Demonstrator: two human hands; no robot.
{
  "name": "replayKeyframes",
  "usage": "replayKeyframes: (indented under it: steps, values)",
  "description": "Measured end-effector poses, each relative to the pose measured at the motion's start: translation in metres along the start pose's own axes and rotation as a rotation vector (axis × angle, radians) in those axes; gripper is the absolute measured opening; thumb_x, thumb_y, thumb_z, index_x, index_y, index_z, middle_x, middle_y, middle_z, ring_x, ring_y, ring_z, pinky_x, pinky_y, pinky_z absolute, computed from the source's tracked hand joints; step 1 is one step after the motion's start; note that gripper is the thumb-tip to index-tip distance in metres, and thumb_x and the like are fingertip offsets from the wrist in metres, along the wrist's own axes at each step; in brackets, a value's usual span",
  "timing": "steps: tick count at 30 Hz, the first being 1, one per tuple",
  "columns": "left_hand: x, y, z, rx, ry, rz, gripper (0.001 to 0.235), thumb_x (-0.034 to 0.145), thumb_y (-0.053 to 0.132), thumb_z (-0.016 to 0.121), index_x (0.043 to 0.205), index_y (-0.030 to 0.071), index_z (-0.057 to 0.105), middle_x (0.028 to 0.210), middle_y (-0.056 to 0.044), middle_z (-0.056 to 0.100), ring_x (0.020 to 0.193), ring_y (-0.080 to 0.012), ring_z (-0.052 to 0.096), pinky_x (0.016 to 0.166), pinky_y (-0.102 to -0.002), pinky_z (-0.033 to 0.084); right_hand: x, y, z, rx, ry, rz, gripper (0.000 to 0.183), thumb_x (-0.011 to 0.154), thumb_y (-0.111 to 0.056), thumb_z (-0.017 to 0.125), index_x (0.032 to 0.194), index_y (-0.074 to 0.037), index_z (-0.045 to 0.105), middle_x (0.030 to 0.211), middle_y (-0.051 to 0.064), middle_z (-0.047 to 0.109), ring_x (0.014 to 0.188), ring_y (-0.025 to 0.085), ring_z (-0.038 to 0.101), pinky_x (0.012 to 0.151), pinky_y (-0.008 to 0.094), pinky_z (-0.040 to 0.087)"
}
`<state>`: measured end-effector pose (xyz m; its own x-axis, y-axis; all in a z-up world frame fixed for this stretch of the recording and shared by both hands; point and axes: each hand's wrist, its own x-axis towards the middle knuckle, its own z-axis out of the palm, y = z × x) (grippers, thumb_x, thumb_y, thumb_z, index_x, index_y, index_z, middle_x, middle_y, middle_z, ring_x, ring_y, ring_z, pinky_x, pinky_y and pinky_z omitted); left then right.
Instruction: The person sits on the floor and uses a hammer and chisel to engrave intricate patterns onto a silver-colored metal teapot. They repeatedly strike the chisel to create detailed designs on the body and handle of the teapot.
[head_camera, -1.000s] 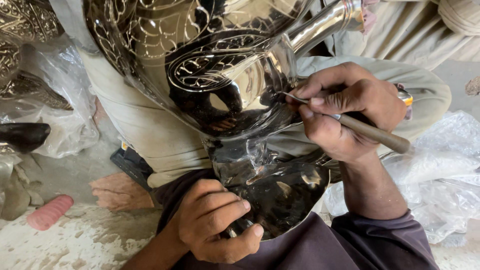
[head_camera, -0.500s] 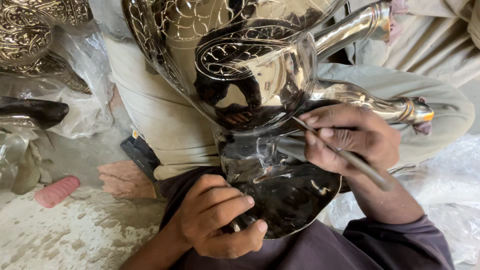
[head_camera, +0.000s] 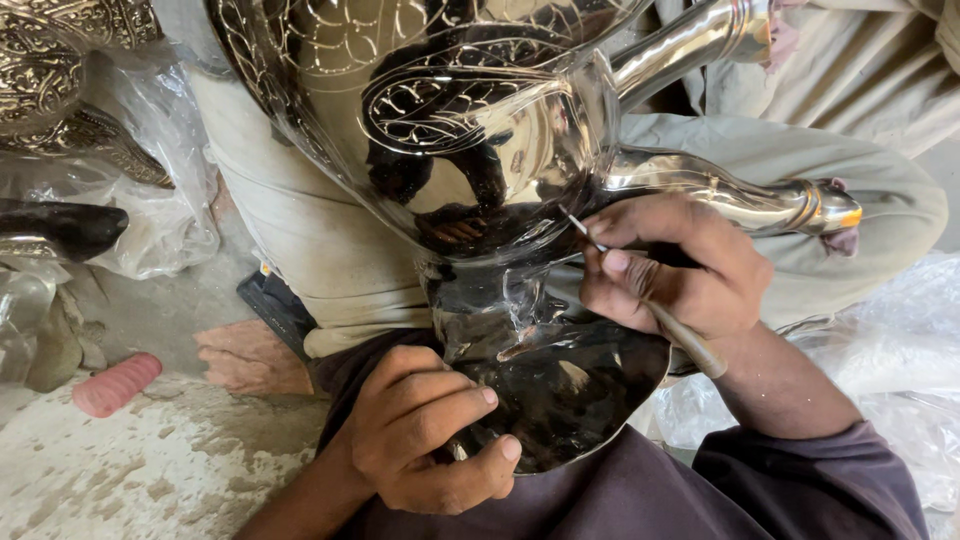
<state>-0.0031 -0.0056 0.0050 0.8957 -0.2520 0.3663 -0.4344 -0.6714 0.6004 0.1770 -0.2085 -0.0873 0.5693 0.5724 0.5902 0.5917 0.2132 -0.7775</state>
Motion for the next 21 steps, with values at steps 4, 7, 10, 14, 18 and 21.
replayKeyframes:
  steps: [4, 7, 10, 14, 18, 21]
  values:
    - [-0.002, 0.000, 0.000, 0.022, 0.015, 0.002, 0.020, 0.105, 0.028, 0.071, 0.122, 0.023, 0.061, 0.112, -0.004, 0.063, 0.087, -0.0171, 0.068, 0.072, -0.034, 0.055, 0.010, -0.001, 0.000, 0.026, -0.009, -0.050, 0.022, 0.090, 0.000, 0.080, 0.092, 0.005, 0.059, 0.098, 0.022, 0.068, 0.086, 0.027, 0.074, 0.072, 0.038, 0.065]
    - [-0.004, 0.001, 0.000, 0.020, 0.017, -0.012, 0.020, 0.106, 0.026, 0.071, 0.123, 0.023, 0.061, 0.112, -0.004, 0.063, 0.087, -0.0170, 0.068, 0.072, -0.034, 0.055, 0.014, 0.000, 0.001, 0.033, -0.041, -0.077, 0.024, 0.087, 0.000, 0.082, 0.088, 0.004, 0.059, 0.094, 0.020, 0.067, 0.085, 0.030, 0.074, 0.073, 0.040, 0.065]
    - [-0.005, 0.002, 0.000, 0.017, 0.003, -0.006, 0.019, 0.108, 0.031, 0.068, 0.124, 0.023, 0.060, 0.112, -0.004, 0.063, 0.088, -0.0170, 0.067, 0.073, -0.034, 0.055, 0.016, 0.005, 0.002, 0.026, -0.045, -0.142, 0.025, 0.084, 0.001, 0.084, 0.084, 0.003, 0.059, 0.090, 0.018, 0.068, 0.083, 0.031, 0.074, 0.072, 0.042, 0.064]
    - [-0.006, 0.006, 0.003, 0.024, 0.012, -0.067, 0.020, 0.113, 0.039, 0.065, 0.125, 0.024, 0.059, 0.110, -0.002, 0.062, 0.088, -0.0144, 0.067, 0.073, -0.034, 0.054, 0.011, 0.011, 0.005, 0.010, -0.044, -0.193, 0.026, 0.086, 0.000, 0.085, 0.084, 0.000, 0.059, 0.092, 0.017, 0.071, 0.085, 0.029, 0.076, 0.074, 0.039, 0.063]
    - [-0.007, 0.007, 0.006, 0.034, 0.025, -0.064, 0.020, 0.113, 0.039, 0.064, 0.125, 0.024, 0.059, 0.109, -0.002, 0.062, 0.087, -0.0136, 0.067, 0.072, -0.033, 0.054, 0.009, 0.014, 0.006, 0.007, -0.057, -0.197, 0.022, 0.086, -0.006, 0.086, 0.086, 0.000, 0.065, 0.090, 0.015, 0.072, 0.085, 0.028, 0.076, 0.073, 0.038, 0.062]
    - [-0.007, 0.006, 0.005, 0.032, 0.023, -0.060, 0.020, 0.113, 0.039, 0.064, 0.125, 0.024, 0.059, 0.109, -0.002, 0.062, 0.088, -0.0138, 0.067, 0.072, -0.033, 0.054, 0.013, 0.013, 0.004, 0.007, -0.077, -0.212, 0.019, 0.086, -0.007, 0.086, 0.088, 0.000, 0.068, 0.090, 0.015, 0.074, 0.085, 0.026, 0.076, 0.073, 0.036, 0.062]
